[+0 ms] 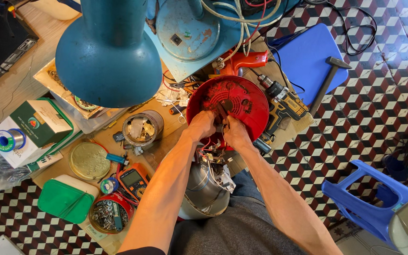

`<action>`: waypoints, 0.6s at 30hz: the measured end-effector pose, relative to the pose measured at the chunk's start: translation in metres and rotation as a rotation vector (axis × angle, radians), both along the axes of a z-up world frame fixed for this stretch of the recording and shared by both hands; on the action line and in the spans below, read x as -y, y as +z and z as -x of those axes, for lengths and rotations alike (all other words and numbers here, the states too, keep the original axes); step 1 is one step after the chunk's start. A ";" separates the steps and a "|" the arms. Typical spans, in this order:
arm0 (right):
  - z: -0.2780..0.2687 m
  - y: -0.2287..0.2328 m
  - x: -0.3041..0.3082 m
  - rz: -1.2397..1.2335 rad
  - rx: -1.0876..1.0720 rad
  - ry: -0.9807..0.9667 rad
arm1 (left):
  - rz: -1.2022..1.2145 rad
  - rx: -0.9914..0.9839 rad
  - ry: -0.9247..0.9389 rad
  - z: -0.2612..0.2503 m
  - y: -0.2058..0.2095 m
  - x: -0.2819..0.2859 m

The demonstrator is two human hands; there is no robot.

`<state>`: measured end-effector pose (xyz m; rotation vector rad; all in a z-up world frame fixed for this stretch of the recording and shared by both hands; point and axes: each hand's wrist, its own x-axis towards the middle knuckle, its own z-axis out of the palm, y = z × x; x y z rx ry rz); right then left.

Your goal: The person disassembles a red and white appliance, likely a rice cooker, by removing the red base cover with a screwdriver. They then use a multimeter to test the internal wiring and components.

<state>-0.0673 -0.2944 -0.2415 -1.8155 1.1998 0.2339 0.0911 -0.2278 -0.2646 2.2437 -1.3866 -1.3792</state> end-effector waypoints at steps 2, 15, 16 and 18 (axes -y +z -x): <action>0.001 -0.001 0.001 -0.043 -0.011 -0.013 | 0.022 -0.009 0.010 0.000 0.002 -0.001; -0.002 0.006 0.005 -0.063 -0.056 -0.004 | -0.008 0.001 0.001 0.001 -0.009 0.000; -0.002 0.006 0.006 -0.044 -0.048 0.008 | -0.021 -0.001 0.004 0.000 -0.010 0.000; -0.003 0.002 0.005 -0.011 -0.033 0.035 | 0.008 0.019 -0.053 0.001 -0.012 0.000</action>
